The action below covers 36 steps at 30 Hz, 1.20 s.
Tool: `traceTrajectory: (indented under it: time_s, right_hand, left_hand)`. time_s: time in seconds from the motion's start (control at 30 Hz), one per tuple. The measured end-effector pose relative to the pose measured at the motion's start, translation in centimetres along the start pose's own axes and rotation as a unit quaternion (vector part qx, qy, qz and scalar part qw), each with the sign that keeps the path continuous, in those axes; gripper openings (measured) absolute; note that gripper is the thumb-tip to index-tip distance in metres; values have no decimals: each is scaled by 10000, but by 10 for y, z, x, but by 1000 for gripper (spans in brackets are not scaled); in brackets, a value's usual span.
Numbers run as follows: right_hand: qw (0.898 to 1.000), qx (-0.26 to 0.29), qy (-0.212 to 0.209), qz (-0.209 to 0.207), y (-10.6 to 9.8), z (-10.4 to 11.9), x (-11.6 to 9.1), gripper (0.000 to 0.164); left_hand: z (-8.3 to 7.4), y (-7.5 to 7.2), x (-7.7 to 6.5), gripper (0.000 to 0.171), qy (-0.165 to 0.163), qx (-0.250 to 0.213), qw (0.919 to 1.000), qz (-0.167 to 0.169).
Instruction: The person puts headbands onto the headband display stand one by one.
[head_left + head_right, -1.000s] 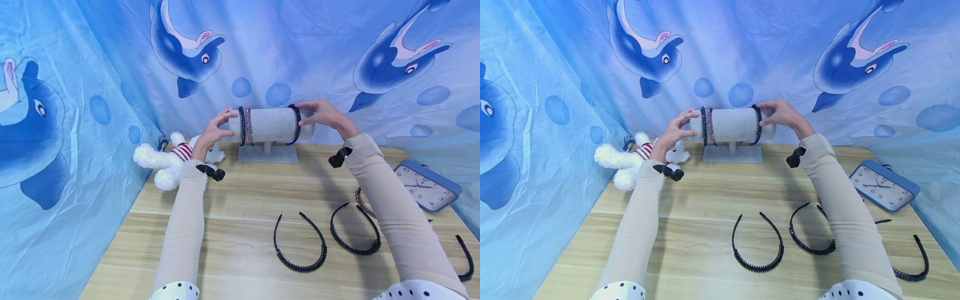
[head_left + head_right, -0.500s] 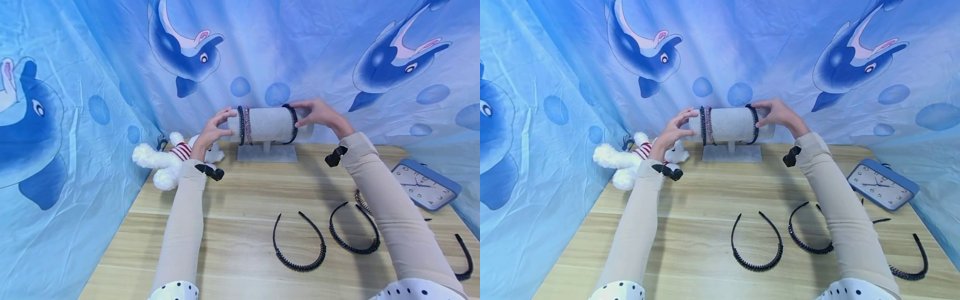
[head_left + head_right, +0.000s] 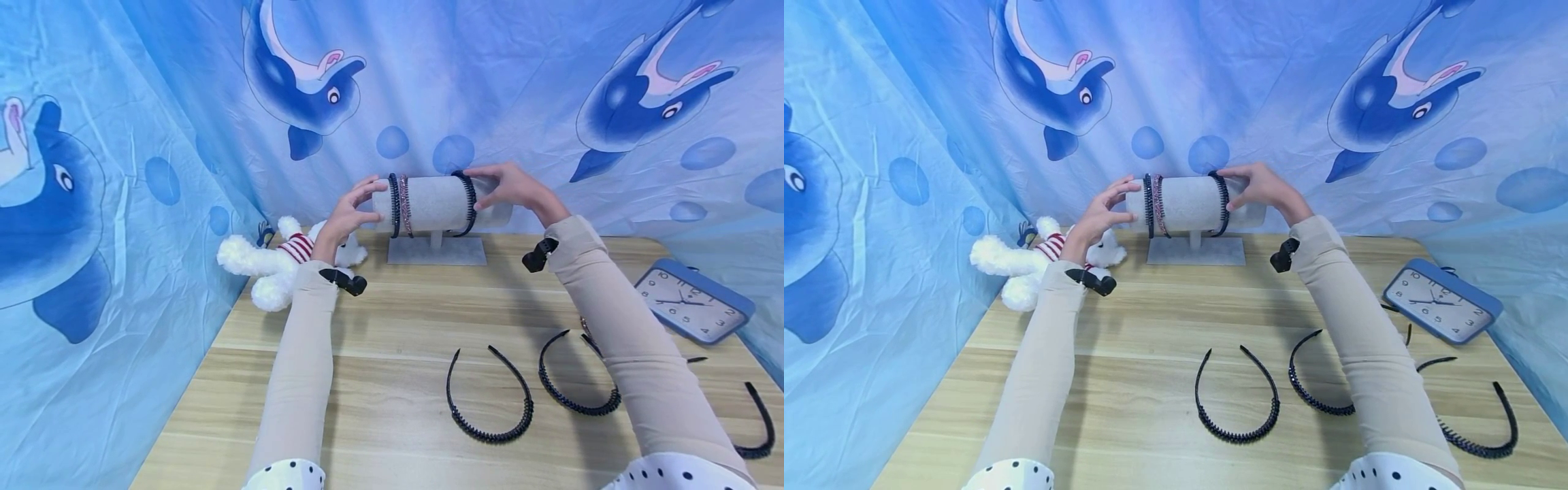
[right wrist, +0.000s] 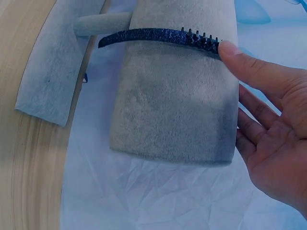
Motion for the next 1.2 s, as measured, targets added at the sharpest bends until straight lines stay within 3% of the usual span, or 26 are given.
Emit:
traceTrajectory:
  time_s: [0.27, 0.6, 1.2]
  right_hand:
    - [10000, 39, -7, 42, 5, 6, 4, 80]
    - [9998, 1, -199, 77, 14, 18, 12, 80]
    - [9990, 12, -433, 91, 31, 38, 29, 80]
  left_hand:
    - [-1, 0, -1, 62, -27, 97, 9999, -15]
    - [26, -5, 12, 62, 29, 116, 9999, -111]
    - [28, -6, 11, 60, 163, 114, 9997, -115]
Point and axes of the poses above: each hand's wrist, its own x-axis towards the middle knuckle, its own y-axis out of the palm, z = x × y, the point moved 2 cm from there along x, towards the middle knuckle, and after that the axes turned 7 degrees about z, right-handed, at the moved point
